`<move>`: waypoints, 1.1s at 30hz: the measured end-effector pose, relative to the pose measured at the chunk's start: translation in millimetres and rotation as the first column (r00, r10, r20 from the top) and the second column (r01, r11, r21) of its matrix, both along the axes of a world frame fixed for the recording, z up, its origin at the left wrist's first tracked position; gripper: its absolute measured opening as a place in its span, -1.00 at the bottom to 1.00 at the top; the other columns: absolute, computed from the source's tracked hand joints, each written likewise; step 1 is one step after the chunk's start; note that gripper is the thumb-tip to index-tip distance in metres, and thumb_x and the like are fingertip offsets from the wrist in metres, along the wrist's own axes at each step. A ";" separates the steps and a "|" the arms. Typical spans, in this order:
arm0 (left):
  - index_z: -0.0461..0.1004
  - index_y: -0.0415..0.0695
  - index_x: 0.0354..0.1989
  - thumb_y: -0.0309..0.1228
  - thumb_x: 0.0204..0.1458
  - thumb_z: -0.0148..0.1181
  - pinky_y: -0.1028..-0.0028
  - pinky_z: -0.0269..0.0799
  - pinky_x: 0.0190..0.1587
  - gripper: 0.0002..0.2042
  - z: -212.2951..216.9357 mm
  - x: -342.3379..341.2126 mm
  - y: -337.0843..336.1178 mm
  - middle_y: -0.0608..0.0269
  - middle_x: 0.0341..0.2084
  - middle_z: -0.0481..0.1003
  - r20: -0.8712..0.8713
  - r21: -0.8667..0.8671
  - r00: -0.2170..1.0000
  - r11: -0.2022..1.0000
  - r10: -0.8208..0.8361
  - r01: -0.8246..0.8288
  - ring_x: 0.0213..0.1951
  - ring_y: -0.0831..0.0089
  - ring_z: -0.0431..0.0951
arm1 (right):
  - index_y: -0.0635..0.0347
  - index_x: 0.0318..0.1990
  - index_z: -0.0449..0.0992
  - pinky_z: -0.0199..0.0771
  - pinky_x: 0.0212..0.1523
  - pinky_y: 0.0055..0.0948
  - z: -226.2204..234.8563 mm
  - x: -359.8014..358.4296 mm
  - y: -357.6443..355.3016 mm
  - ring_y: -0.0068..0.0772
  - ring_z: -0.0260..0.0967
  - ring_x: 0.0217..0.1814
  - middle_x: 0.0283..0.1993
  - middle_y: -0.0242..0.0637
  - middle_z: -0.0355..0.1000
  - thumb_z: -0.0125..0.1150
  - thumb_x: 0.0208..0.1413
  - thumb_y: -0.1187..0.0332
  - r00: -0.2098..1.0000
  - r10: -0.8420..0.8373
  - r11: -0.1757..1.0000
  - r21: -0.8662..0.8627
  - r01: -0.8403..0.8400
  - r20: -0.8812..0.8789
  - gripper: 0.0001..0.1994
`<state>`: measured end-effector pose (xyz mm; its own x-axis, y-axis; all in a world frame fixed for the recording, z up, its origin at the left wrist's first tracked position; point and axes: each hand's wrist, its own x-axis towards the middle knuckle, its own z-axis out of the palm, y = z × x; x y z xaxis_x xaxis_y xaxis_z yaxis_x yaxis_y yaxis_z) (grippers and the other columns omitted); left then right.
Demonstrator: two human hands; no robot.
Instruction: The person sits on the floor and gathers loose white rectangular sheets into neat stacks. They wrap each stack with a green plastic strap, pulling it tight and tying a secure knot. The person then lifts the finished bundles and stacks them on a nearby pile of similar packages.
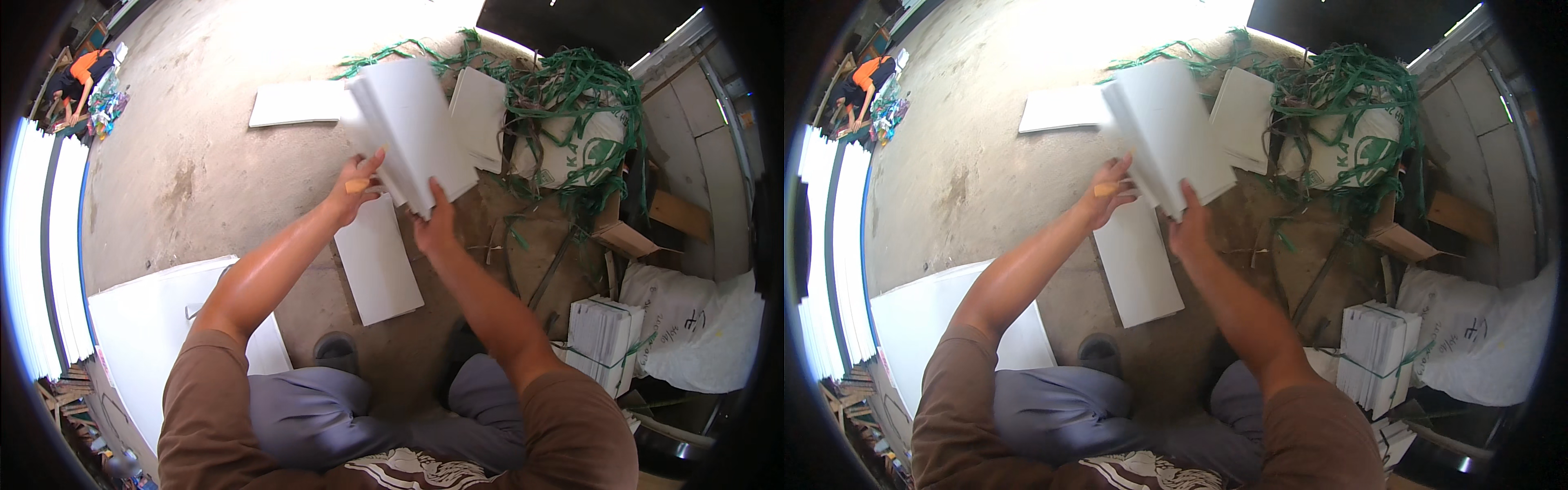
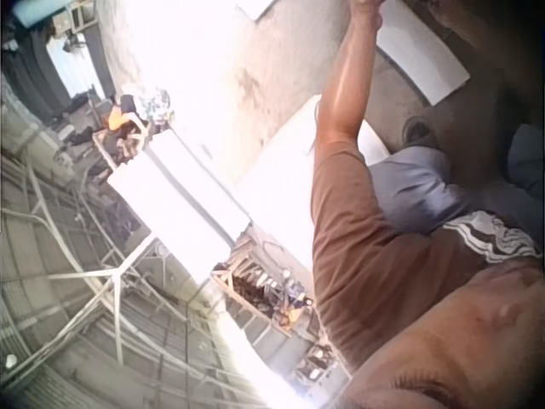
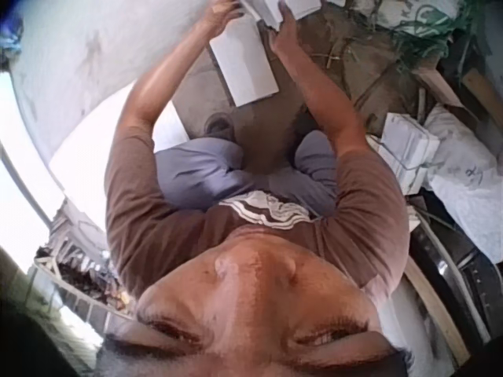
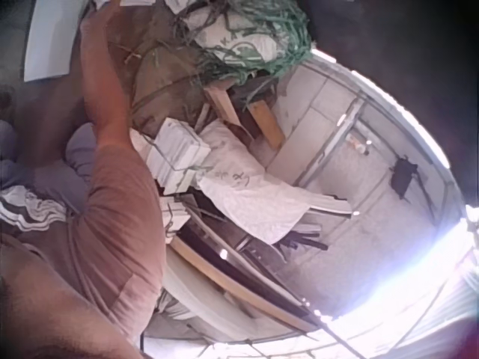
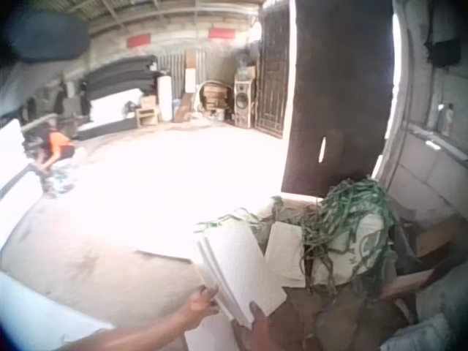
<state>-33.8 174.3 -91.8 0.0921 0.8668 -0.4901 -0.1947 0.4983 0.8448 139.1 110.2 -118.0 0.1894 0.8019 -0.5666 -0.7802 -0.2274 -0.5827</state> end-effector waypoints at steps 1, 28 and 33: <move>0.21 -0.30 0.28 -0.05 -0.07 0.51 0.27 0.50 0.09 -0.15 -0.6 2.0 5.4 0.00 0.07 0.45 0.097 0.006 0.990 0.995 0.099 -0.100 0.05 0.16 0.52 | 0.05 0.23 0.36 0.56 -0.15 -0.25 6.8 -21.6 -8.4 -0.33 0.47 0.03 0.10 -0.36 0.46 0.39 0.13 0.17 1.000 0.007 1.000 -0.010 -0.007 -0.009 -0.46; 0.04 -0.22 0.38 -0.01 0.11 0.35 0.21 0.43 0.22 -0.17 -27.2 -49.9 -138.4 -0.07 0.20 0.33 0.122 -0.141 0.982 0.982 0.146 -0.128 0.22 0.17 0.41 | 0.39 0.31 0.13 0.47 0.17 -0.21 -2.8 -24.2 -32.9 -0.18 0.39 0.20 0.19 0.02 0.34 0.55 -0.02 0.13 0.611 0.579 0.771 -0.117 -0.626 0.540 -0.12; 0.03 -0.21 0.39 0.19 0.03 0.33 0.22 0.39 0.23 -0.04 -49.7 -38.8 -161.9 -0.13 0.21 0.34 -0.113 -0.296 0.993 0.952 0.045 -0.077 0.21 0.17 0.42 | 0.43 0.28 0.27 0.44 0.19 -0.21 -27.5 -20.6 -60.3 -0.11 0.40 0.21 0.17 0.07 0.36 0.52 -0.02 0.06 0.559 0.622 0.754 -0.227 -0.617 0.548 -0.17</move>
